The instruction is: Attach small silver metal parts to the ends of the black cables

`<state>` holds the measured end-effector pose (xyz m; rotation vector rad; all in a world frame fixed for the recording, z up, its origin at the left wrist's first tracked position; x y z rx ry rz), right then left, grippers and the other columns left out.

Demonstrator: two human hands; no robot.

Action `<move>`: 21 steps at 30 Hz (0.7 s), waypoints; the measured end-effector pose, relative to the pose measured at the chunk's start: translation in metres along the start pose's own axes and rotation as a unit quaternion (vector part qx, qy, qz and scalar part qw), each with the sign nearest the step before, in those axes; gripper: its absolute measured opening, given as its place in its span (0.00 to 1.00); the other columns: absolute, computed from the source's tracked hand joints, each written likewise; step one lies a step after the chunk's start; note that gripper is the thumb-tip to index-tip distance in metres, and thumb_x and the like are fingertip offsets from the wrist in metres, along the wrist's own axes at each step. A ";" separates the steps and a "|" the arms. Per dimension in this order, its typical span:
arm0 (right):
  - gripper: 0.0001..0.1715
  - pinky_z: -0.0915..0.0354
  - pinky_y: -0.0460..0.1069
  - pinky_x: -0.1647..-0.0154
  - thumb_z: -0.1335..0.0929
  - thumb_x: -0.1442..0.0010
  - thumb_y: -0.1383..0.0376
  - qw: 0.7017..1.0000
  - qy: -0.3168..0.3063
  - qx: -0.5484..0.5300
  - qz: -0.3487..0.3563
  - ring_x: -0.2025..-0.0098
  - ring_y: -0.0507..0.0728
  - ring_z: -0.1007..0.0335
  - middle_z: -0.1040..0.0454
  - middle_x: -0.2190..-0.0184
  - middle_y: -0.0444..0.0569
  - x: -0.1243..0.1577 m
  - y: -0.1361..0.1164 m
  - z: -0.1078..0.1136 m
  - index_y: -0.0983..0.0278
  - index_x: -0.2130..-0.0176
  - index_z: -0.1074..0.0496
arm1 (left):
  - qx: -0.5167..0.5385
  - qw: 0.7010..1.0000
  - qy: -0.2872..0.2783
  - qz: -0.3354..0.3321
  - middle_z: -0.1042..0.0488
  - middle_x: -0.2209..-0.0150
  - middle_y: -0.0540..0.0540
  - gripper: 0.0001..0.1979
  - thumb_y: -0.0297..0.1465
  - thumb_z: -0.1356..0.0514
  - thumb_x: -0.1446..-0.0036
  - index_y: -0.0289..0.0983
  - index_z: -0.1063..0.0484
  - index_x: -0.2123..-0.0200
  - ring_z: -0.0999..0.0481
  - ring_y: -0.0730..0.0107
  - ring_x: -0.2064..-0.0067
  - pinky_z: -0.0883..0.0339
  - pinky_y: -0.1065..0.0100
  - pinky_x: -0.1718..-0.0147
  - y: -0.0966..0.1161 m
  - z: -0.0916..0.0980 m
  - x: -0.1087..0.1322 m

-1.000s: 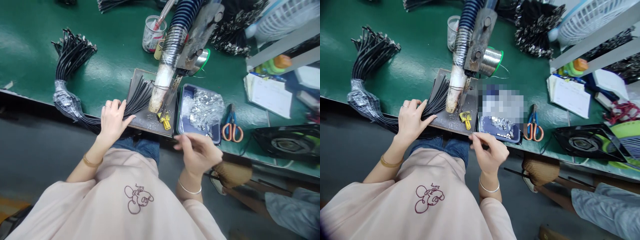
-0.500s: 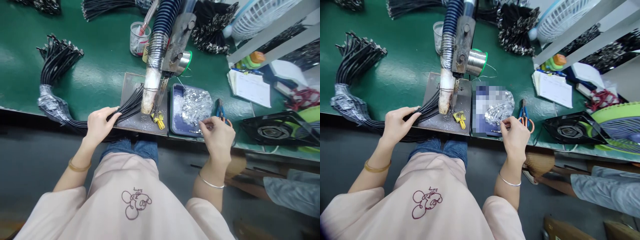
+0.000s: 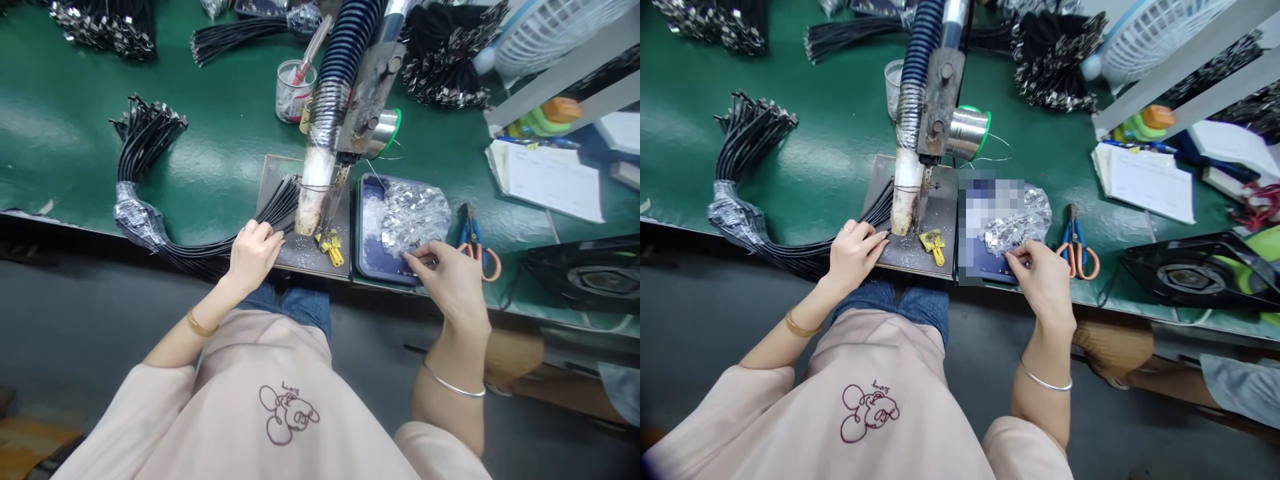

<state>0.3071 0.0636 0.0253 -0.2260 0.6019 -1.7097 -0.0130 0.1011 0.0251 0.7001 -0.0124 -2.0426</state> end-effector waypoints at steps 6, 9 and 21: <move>0.09 0.40 0.52 0.70 0.33 0.49 0.59 0.998 -0.051 0.025 -0.012 0.73 0.59 0.30 0.27 0.77 0.47 0.000 -0.006 -0.008 0.58 0.77 0.35 | -0.017 0.999 -0.048 0.010 0.26 0.67 0.40 0.10 0.23 0.44 0.37 0.35 0.24 0.68 0.30 0.56 0.62 0.35 0.60 0.63 -0.001 -0.015 -0.013; 0.06 0.41 0.51 0.70 0.33 0.54 0.64 0.997 -0.071 0.021 -0.031 0.75 0.57 0.32 0.28 0.78 0.46 0.000 -0.006 -0.011 0.58 0.78 0.36 | 0.043 0.998 -0.039 0.014 0.24 0.68 0.42 0.07 0.23 0.43 0.40 0.36 0.26 0.66 0.30 0.58 0.63 0.33 0.61 0.61 0.001 -0.008 -0.013; 0.08 0.39 0.51 0.69 0.30 0.50 0.66 0.998 0.052 0.018 -0.006 0.75 0.54 0.33 0.29 0.78 0.43 0.010 -0.011 0.008 0.59 0.77 0.34 | 0.531 0.747 -0.401 -0.005 0.24 0.79 0.48 0.11 0.32 0.38 0.36 0.33 0.21 0.70 0.35 0.79 0.79 0.42 0.74 0.76 0.075 -0.023 0.030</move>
Point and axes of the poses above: each hand's wrist, its own x-axis away from the middle knuckle, its own z-axis out of the back of the hand, y = z × x, the point moved 10 cm from there along -x, towards the middle knuckle
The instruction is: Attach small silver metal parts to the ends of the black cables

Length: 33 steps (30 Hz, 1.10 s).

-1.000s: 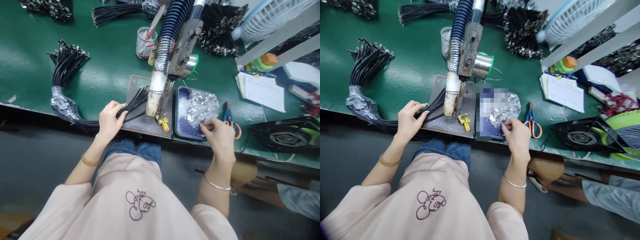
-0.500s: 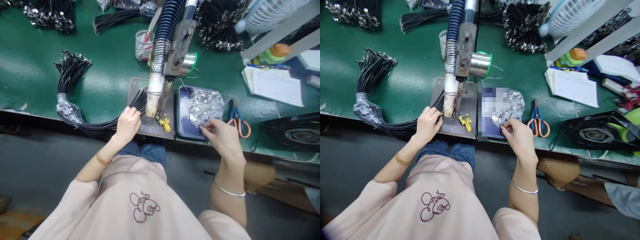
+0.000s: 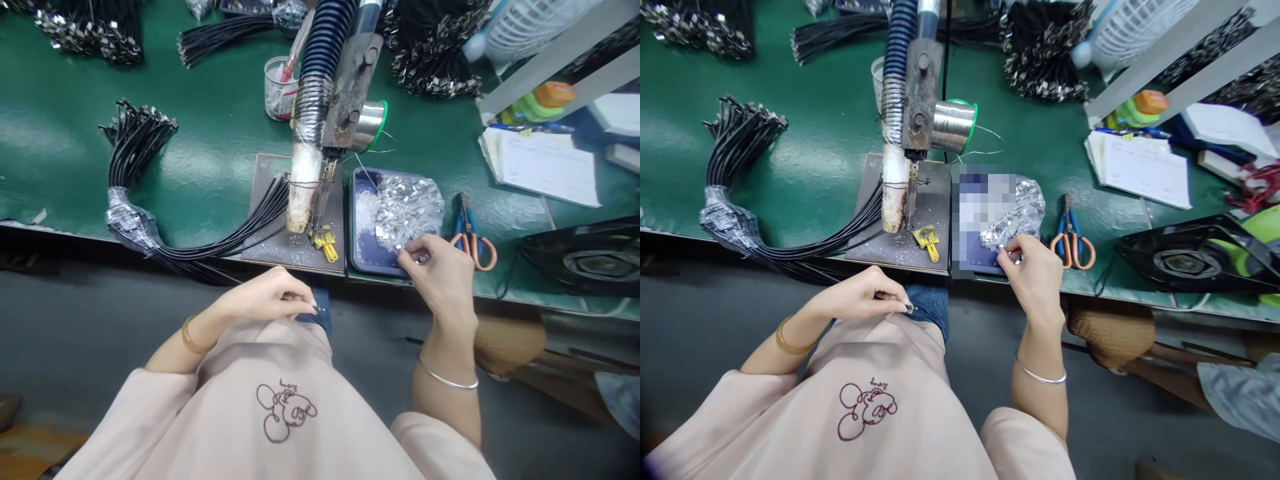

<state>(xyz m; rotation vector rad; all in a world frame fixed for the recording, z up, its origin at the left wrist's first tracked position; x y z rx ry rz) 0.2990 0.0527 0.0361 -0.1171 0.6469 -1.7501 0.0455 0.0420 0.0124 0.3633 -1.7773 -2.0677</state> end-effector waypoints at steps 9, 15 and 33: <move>0.09 0.25 0.49 0.68 0.26 0.43 0.68 0.948 0.119 -0.295 0.007 0.71 0.53 0.22 0.23 0.70 0.43 0.052 -0.066 0.004 0.60 0.72 0.29 | 0.331 0.899 0.275 0.077 0.27 0.83 0.52 0.23 0.46 0.28 0.52 0.34 0.30 0.68 0.47 0.86 0.86 0.59 0.76 0.85 -0.056 0.032 0.002; 0.06 0.23 0.50 0.61 0.29 0.38 0.70 0.944 0.071 -0.313 0.080 0.61 0.54 0.20 0.20 0.64 0.45 0.062 -0.119 -0.036 0.59 0.67 0.23 | 0.272 0.907 0.318 0.050 0.27 0.82 0.53 0.17 0.39 0.28 0.50 0.34 0.30 0.69 0.37 0.83 0.83 0.44 0.77 0.82 -0.043 0.036 -0.002; 0.07 0.22 0.50 0.57 0.31 0.37 0.69 0.951 -0.052 -0.278 0.127 0.60 0.55 0.20 0.20 0.62 0.48 0.056 -0.122 -0.048 0.60 0.66 0.23 | -0.152 0.937 0.311 -0.038 0.18 0.67 0.42 0.10 0.31 0.40 0.36 0.36 0.19 0.66 0.20 0.65 0.66 0.28 0.67 0.62 -0.006 0.033 0.004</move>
Point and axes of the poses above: each hand's wrist, its own x-axis away from the middle knuckle, its own z-axis out of the back of the hand, y = z × x, the point moved 10 cm from there along -x, towards the middle knuckle
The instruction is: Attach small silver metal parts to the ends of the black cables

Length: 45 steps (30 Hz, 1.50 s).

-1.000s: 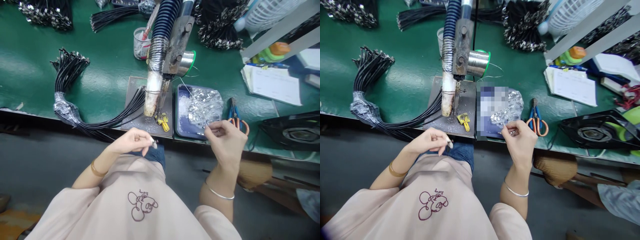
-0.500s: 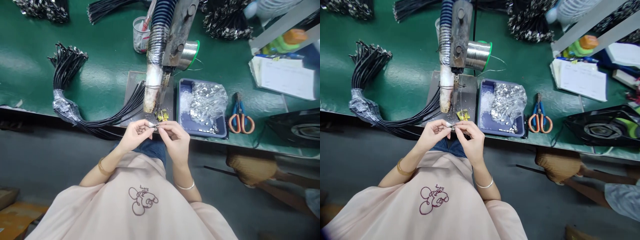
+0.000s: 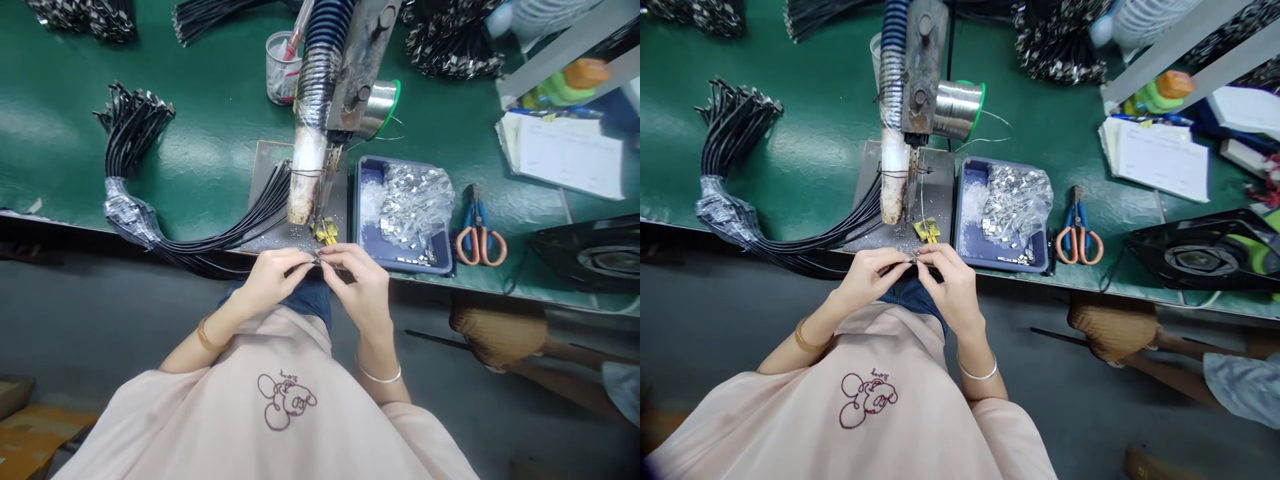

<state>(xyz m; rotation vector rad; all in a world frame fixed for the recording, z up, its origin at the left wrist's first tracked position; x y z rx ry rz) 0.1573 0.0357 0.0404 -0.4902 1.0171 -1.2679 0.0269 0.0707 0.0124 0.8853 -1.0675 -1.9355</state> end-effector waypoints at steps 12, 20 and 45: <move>0.07 0.22 0.52 0.59 0.31 0.39 0.69 0.993 0.080 -0.073 -0.052 0.57 0.57 0.19 0.20 0.60 0.48 0.008 0.002 -0.004 0.60 0.69 0.26 | 0.124 0.989 0.013 0.075 0.27 0.77 0.51 0.13 0.32 0.44 0.34 0.37 0.32 0.73 0.31 0.75 0.76 0.36 0.73 0.71 -0.002 -0.008 0.008; 0.05 0.24 0.49 0.60 0.30 0.36 0.66 0.990 0.100 -0.074 -0.061 0.58 0.55 0.21 0.20 0.61 0.47 0.008 0.010 -0.006 0.59 0.65 0.24 | 0.286 0.940 0.033 0.181 0.27 0.79 0.54 0.13 0.39 0.36 0.40 0.36 0.31 0.61 0.33 0.78 0.78 0.39 0.75 0.74 -0.024 -0.010 0.009; 0.03 0.22 0.50 0.62 0.30 0.36 0.68 0.989 0.140 -0.026 0.032 0.61 0.55 0.18 0.18 0.64 0.47 0.012 -0.003 0.009 0.59 0.64 0.27 | 0.331 0.920 0.035 0.205 0.30 0.77 0.50 0.16 0.42 0.30 0.51 0.33 0.23 0.74 0.37 0.77 0.74 0.43 0.73 0.75 -0.033 -0.006 -0.002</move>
Point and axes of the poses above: each hand's wrist, its own x-axis away from the middle knuckle, its own z-axis out of the back of the hand, y = z × x, the point moved 10 cm from there along -x, towards the middle knuckle
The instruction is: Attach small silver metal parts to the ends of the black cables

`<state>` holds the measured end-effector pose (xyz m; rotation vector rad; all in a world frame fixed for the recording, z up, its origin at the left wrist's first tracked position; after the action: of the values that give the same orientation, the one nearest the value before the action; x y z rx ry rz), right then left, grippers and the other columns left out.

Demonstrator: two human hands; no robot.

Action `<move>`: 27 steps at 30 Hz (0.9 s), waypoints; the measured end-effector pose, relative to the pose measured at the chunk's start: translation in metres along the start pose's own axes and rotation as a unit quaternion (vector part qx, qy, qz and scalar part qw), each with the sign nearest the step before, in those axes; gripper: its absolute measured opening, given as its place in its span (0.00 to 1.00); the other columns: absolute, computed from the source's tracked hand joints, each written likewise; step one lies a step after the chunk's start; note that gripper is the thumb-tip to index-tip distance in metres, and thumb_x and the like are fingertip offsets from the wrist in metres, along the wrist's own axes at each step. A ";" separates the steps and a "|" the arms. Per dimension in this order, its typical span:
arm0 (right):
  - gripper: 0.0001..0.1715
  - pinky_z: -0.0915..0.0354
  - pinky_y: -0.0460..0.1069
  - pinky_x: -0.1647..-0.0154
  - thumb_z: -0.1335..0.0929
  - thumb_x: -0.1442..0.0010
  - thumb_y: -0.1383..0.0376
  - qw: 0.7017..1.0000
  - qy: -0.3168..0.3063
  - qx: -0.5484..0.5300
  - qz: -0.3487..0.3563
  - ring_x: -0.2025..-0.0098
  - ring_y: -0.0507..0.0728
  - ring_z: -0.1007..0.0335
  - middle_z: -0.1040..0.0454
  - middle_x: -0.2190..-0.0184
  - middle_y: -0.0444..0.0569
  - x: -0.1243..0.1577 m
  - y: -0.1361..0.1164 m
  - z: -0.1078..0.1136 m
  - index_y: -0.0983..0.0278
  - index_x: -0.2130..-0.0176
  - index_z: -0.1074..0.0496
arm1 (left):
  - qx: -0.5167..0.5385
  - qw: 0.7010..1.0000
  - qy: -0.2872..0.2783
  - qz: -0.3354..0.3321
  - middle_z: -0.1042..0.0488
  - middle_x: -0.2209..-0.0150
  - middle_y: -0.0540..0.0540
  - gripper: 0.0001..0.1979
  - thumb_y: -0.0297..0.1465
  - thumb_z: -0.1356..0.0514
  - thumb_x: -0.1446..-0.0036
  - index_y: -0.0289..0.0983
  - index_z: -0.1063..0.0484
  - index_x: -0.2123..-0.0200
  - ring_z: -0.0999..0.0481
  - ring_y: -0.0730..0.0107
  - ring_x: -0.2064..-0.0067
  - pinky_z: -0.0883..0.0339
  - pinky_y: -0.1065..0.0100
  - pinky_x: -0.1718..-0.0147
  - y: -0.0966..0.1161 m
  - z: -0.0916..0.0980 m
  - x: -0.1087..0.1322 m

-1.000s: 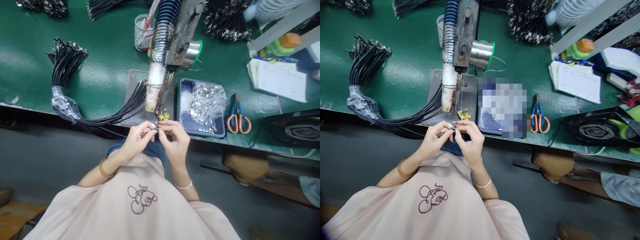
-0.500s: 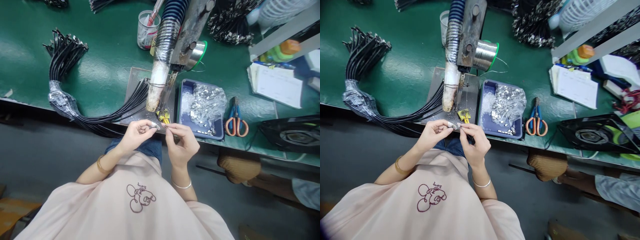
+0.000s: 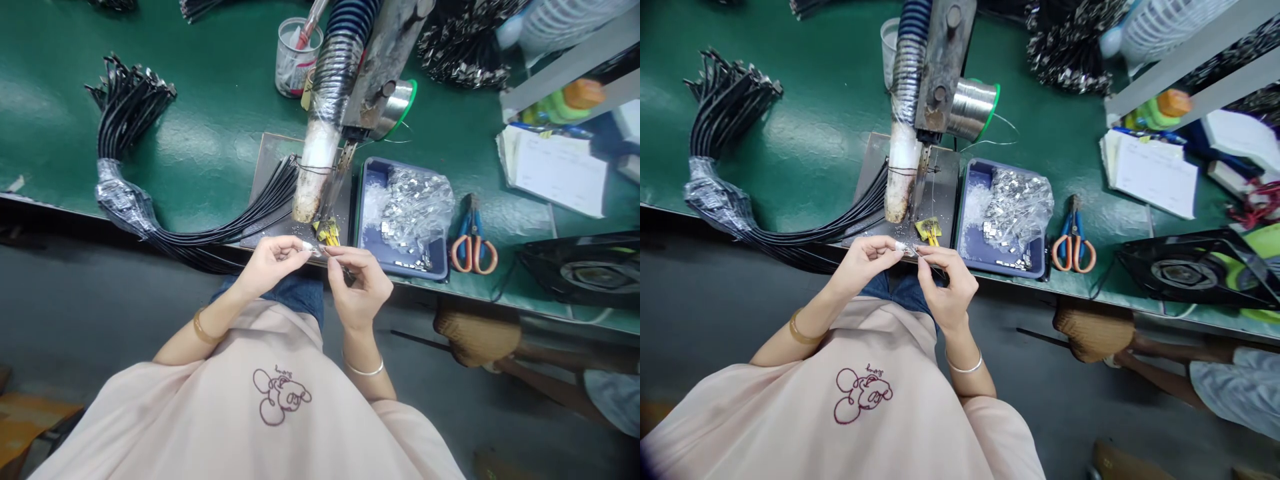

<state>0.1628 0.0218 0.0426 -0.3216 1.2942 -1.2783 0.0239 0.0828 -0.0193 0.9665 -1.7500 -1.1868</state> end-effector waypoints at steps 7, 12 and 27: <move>0.08 0.21 0.48 0.63 0.29 0.37 0.60 0.985 -0.026 -0.110 -0.129 0.66 0.54 0.18 0.18 0.65 0.47 0.000 0.021 -0.010 0.60 0.67 0.29 | -0.032 0.999 -0.010 0.003 0.35 0.79 0.52 0.13 0.38 0.32 0.51 0.33 0.26 0.76 0.41 0.78 0.76 0.47 0.73 0.75 -0.001 -0.002 0.002; 0.11 0.20 0.49 0.62 0.27 0.39 0.58 0.968 0.017 -0.192 -0.159 0.68 0.53 0.19 0.19 0.69 0.44 -0.001 0.033 -0.002 0.60 0.68 0.29 | -0.043 0.998 -0.032 -0.017 0.32 0.77 0.51 0.16 0.41 0.32 0.48 0.34 0.27 0.75 0.38 0.76 0.74 0.43 0.72 0.73 0.005 -0.007 0.004; 0.09 0.21 0.47 0.59 0.27 0.41 0.71 0.984 -0.058 -0.133 -0.101 0.60 0.53 0.19 0.19 0.62 0.45 0.001 0.018 -0.016 0.57 0.64 0.18 | -0.059 0.992 -0.106 -0.041 0.34 0.77 0.51 0.22 0.47 0.38 0.40 0.34 0.28 0.75 0.40 0.76 0.74 0.42 0.71 0.72 0.015 -0.018 0.008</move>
<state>0.1583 0.0352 0.0224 -0.7231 1.3586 -1.2347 0.0343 0.0734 0.0012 0.8757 -1.7943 -1.4737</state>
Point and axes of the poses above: each hand's wrist, its own x-axis away from the middle knuckle, its own z-axis out of the back of the hand, y = z × x, the point moved 10 cm from there along -x, towards the middle knuckle
